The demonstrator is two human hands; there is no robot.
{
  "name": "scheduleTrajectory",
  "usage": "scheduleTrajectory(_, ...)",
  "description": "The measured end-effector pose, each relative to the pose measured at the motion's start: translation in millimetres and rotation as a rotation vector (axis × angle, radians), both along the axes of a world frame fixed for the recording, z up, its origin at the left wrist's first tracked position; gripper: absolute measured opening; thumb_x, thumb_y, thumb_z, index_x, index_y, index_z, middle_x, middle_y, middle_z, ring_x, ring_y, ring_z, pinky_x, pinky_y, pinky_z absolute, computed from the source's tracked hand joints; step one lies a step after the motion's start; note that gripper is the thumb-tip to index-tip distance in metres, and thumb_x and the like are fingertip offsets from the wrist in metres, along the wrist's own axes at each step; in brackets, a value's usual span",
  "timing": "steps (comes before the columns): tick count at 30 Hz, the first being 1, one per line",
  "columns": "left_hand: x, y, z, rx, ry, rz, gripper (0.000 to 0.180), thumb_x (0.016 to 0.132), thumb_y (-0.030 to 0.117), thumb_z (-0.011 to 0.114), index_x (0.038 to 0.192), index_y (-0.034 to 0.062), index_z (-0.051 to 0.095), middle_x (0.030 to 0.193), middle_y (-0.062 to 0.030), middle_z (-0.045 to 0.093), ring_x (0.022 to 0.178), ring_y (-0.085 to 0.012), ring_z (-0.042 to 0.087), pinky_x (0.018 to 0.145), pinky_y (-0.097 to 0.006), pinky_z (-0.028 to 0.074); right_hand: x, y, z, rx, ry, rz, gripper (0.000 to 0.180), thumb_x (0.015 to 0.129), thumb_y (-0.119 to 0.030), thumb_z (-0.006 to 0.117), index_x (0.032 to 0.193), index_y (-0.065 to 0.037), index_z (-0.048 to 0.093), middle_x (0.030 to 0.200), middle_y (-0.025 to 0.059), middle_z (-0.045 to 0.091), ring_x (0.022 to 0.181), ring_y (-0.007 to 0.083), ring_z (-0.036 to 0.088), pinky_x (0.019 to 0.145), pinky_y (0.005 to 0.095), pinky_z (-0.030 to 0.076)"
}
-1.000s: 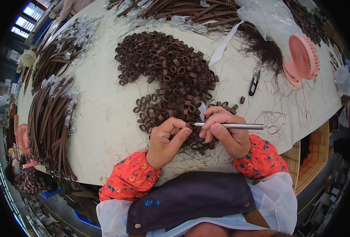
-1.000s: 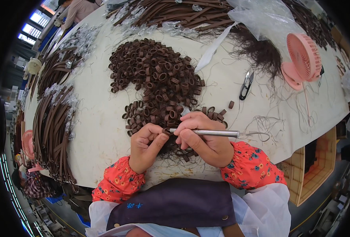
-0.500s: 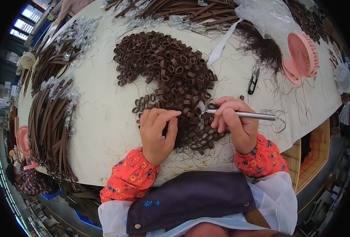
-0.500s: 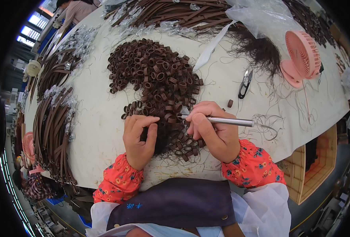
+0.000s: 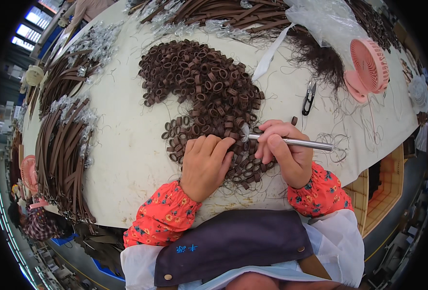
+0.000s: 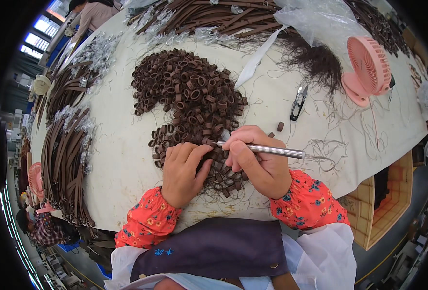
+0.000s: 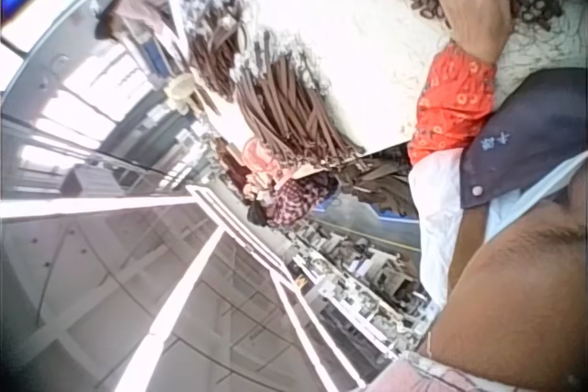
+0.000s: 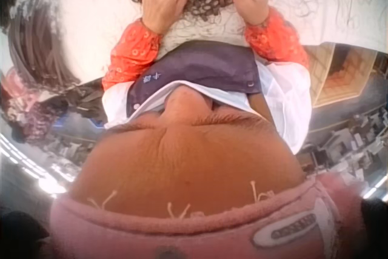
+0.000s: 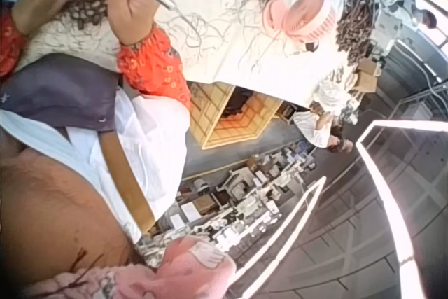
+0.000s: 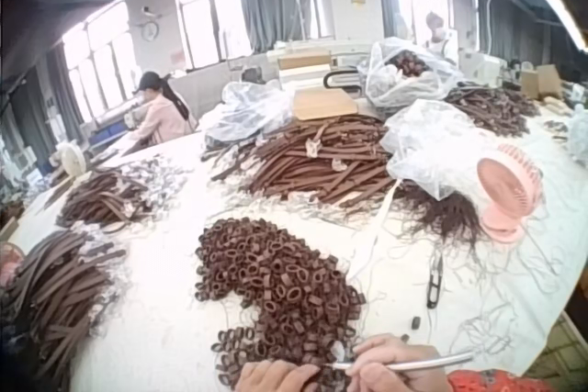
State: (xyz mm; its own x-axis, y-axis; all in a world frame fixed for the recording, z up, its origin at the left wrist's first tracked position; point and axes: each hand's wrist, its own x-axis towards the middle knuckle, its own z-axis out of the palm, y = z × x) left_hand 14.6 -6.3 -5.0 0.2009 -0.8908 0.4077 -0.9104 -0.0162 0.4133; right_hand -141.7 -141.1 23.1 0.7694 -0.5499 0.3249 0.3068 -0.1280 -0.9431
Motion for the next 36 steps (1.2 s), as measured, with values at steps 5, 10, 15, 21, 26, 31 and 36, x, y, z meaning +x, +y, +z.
scheduleTrajectory(5, 0, -1, 2, 0.051, -0.057, -0.027, 0.019, 0.076, 0.009, 0.071, 0.094, 0.0102, 0.063, 0.082, -0.0025, 0.053, 0.080, -0.0211, 0.051, 0.072, -0.036, 0.036, 0, 0, -1, 0.005, 0.008, -0.013, 0.018, 0.099, -0.010, 0.048, 0.100, 0.005, 0.058, 0.077, 0.0065, 0.057, 0.064, 0.0092, 0.058, 0.063, 0.0237, 0.049)
scheduleTrajectory(10, 1, 0, 1, 0.006, -0.024, -0.030, 0.015, 0.074, 0.009, 0.072, 0.087, 0.0113, 0.065, 0.080, -0.0001, 0.054, 0.077, -0.0195, 0.051, 0.072, -0.034, 0.034, 1, 0, 0, 0.014, 0.013, -0.010, 0.017, 0.099, -0.011, 0.049, 0.101, 0.004, 0.058, 0.074, 0.0057, 0.058, 0.065, 0.0096, 0.058, 0.063, 0.0237, 0.048)
scheduleTrajectory(15, 1, 3, 7, -0.133, 0.024, -0.012, 0.017, 0.073, 0.009, 0.073, 0.088, 0.0124, 0.066, 0.084, 0.0010, 0.058, 0.077, -0.0179, 0.054, 0.072, -0.034, 0.036, 0, -1, -8, -0.172, 0.168, -0.054, 0.016, 0.090, -0.010, 0.064, 0.105, -0.004, 0.061, 0.078, 0.0062, 0.061, 0.070, 0.0121, 0.060, 0.065, 0.0247, 0.048)
scheduleTrajectory(21, 3, 9, 1, -0.294, 0.019, -0.143, 0.023, 0.073, -0.001, 0.071, 0.094, 0.0018, 0.063, 0.109, -0.0122, 0.067, 0.072, -0.0198, 0.061, 0.062, -0.031, 0.044, 11, 9, -6, -0.506, 0.161, -0.054, 0.037, 0.072, -0.004, 0.077, 0.105, -0.010, 0.059, 0.085, 0.0065, 0.064, 0.076, 0.0223, 0.064, 0.066, 0.0311, 0.051)
scheduleTrajectory(26, 0, 10, -3, -0.276, 0.227, -0.214, 0.020, 0.080, -0.007, 0.065, 0.097, 0.0009, 0.059, 0.102, -0.0157, 0.068, 0.073, -0.0237, 0.065, 0.060, -0.032, 0.049, 13, 9, -11, -0.577, 0.123, -0.107, 0.037, 0.070, 0.001, 0.073, 0.104, -0.008, 0.060, 0.083, 0.0083, 0.063, 0.075, 0.0247, 0.063, 0.065, 0.0323, 0.052)
scheduleTrajectory(31, 6, 9, -2, -0.193, 0.352, -0.157, 0.022, 0.082, -0.004, 0.065, 0.102, 0.0019, 0.058, 0.100, -0.0114, 0.068, 0.072, -0.0252, 0.061, 0.062, -0.030, 0.048, 11, 6, -6, -0.588, 0.041, -0.166, 0.035, 0.067, 0.004, 0.072, 0.099, -0.008, 0.062, 0.082, 0.0094, 0.063, 0.073, 0.0267, 0.063, 0.064, 0.0340, 0.052)
scheduleTrajectory(36, 1, 13, 4, -0.087, 0.882, -0.041, 0.018, 0.089, -0.001, 0.060, 0.107, 0.0003, 0.057, 0.107, -0.0118, 0.067, 0.072, -0.0151, 0.062, 0.065, -0.026, 0.049, 10, 3, -6, -0.627, -0.004, -0.171, 0.036, 0.065, 0.006, 0.072, 0.097, -0.008, 0.063, 0.083, 0.0094, 0.062, 0.073, 0.0271, 0.062, 0.064, 0.0342, 0.052)
